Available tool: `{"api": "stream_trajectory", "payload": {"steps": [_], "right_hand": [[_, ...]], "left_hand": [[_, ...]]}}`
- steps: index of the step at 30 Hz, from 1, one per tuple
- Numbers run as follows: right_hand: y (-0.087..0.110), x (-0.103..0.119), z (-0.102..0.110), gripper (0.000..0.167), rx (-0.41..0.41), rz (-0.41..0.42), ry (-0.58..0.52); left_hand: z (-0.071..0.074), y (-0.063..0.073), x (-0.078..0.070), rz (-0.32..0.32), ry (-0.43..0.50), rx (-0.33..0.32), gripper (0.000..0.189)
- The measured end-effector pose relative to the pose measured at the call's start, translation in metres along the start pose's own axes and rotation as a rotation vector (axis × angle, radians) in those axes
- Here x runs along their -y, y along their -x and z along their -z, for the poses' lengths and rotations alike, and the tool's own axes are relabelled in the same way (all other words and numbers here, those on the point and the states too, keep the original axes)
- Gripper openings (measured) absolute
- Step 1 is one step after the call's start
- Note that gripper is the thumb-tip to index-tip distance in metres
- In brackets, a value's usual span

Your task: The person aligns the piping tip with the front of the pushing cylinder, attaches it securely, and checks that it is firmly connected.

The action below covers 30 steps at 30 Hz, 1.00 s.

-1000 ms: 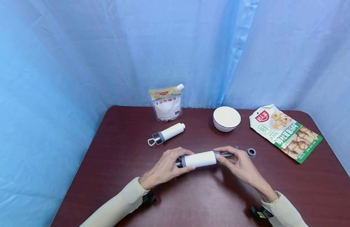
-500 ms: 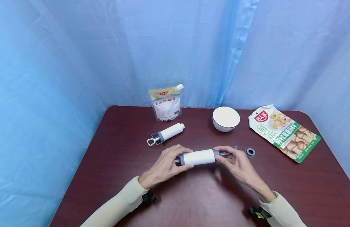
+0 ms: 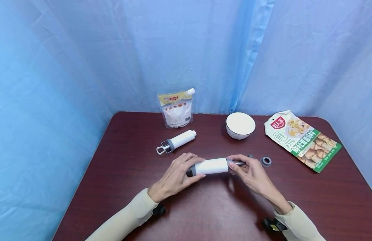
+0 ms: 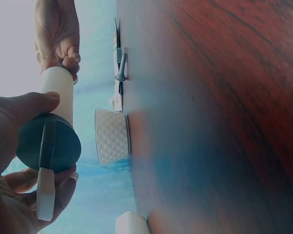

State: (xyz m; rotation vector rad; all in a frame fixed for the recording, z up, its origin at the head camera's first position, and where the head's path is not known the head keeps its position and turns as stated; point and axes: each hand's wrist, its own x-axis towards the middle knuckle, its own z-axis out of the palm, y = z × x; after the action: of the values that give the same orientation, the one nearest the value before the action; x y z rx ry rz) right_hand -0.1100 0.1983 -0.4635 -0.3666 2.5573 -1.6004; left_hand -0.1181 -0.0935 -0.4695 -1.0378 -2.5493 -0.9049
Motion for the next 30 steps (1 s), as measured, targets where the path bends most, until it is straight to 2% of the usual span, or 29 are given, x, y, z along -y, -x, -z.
{"api": "stream_trajectory", "payload": {"steps": [4, 7, 12, 17, 21, 23, 26, 28, 30], "right_hand": [[-0.001, 0.0, -0.002, 0.028, -0.014, 0.02, -0.002], [-0.001, -0.002, -0.001, 0.025, -0.024, 0.053, -0.016], [0.002, -0.004, 0.0, 0.03, -0.025, 0.111, -0.067], [0.003, -0.005, -0.003, 0.03, -0.042, 0.137, -0.11], [0.003, -0.005, -0.005, 0.027, -0.055, 0.115, -0.124], [0.003, -0.005, -0.006, 0.026, -0.048, 0.083, -0.144], [0.003, -0.007, -0.007, 0.028, -0.042, 0.012, -0.176], [0.002, -0.008, -0.007, 0.03, -0.052, -0.025, -0.157], [0.0, -0.007, -0.007, 0.031, -0.067, -0.047, -0.123]], "left_hand": [[0.001, 0.001, 0.001, 0.007, 0.012, -0.002, 0.044], [0.003, 0.0, 0.002, 0.038, 0.085, 0.01, 0.043], [0.005, -0.005, 0.003, 0.102, 0.202, 0.04, 0.043], [0.006, -0.006, 0.003, 0.109, 0.203, 0.032, 0.042], [0.006, -0.005, 0.0, 0.097, 0.136, 0.014, 0.042], [0.006, -0.006, -0.002, 0.058, 0.058, 0.003, 0.042], [0.007, -0.009, -0.004, -0.035, -0.061, -0.017, 0.042], [0.009, -0.01, -0.004, -0.082, -0.105, -0.03, 0.042], [0.009, -0.01, -0.004, -0.089, -0.101, -0.034, 0.042]]}}
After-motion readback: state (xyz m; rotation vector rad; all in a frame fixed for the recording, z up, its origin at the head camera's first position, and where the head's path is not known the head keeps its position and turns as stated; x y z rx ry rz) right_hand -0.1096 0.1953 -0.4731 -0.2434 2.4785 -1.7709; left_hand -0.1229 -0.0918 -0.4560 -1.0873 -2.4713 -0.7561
